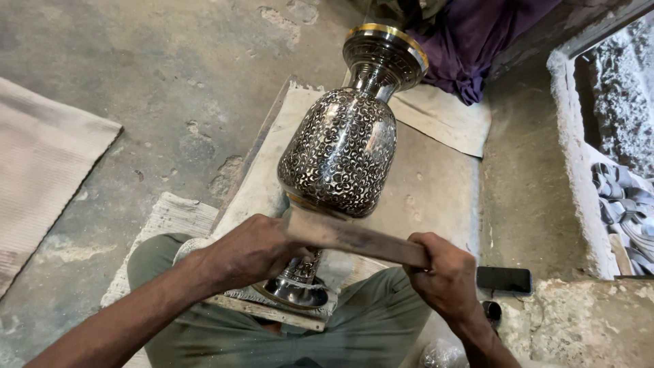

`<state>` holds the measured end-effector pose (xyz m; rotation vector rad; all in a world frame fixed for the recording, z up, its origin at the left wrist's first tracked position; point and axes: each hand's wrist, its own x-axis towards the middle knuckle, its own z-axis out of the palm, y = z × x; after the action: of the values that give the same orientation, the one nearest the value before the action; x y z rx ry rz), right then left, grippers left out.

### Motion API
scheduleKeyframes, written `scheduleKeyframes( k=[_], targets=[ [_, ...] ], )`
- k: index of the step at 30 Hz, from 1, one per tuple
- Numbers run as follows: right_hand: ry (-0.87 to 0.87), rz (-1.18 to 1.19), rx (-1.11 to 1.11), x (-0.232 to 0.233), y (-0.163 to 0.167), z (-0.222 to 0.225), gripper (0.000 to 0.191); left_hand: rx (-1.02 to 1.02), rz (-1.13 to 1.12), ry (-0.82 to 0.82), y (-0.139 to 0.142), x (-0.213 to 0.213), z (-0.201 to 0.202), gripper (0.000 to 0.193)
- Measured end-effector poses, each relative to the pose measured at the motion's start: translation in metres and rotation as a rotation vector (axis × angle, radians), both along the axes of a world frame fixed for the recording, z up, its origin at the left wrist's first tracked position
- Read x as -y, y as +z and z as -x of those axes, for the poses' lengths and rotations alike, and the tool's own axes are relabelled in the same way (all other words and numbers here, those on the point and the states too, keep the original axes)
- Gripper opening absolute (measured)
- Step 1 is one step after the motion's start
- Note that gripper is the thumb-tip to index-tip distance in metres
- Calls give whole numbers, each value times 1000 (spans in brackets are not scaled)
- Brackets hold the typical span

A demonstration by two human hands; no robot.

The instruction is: The person sits cross-legged on the floor with an engraved metal vase resting on a pad on their lap. They hold a chisel against the vase's surface with one hand and repeatedly strike the chisel with a wooden mallet held in the other hand, repositioning the chisel around the vase's base as they work.

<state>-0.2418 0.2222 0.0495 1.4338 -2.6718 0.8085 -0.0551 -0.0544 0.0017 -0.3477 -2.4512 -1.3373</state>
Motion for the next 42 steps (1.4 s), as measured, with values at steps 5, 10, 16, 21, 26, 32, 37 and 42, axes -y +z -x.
scheduleKeyframes(
  k=[5,10,16,21,26,32,37,42],
  targets=[
    [-1,84,152,2,-8,3,13,49,-26,-36,-3,1,0,43],
    [-178,-2,242,-1,-10,7,11,109,-94,-77,-4,3,0,46],
    [96,94,77,-4,-5,6,28,107,-150,-122,2,8,-2,53],
    [76,22,-67,-4,-3,6,25,-31,-50,-105,6,9,-3,61],
    [113,15,-119,-4,1,6,22,13,-45,-119,5,8,2,57],
    [114,59,-123,-5,8,5,20,15,14,-134,8,11,1,54],
    [113,-40,-77,-9,7,7,19,74,98,-115,8,12,3,63],
    [185,59,-231,-11,9,6,22,-3,153,-108,3,14,4,57]
  ],
)
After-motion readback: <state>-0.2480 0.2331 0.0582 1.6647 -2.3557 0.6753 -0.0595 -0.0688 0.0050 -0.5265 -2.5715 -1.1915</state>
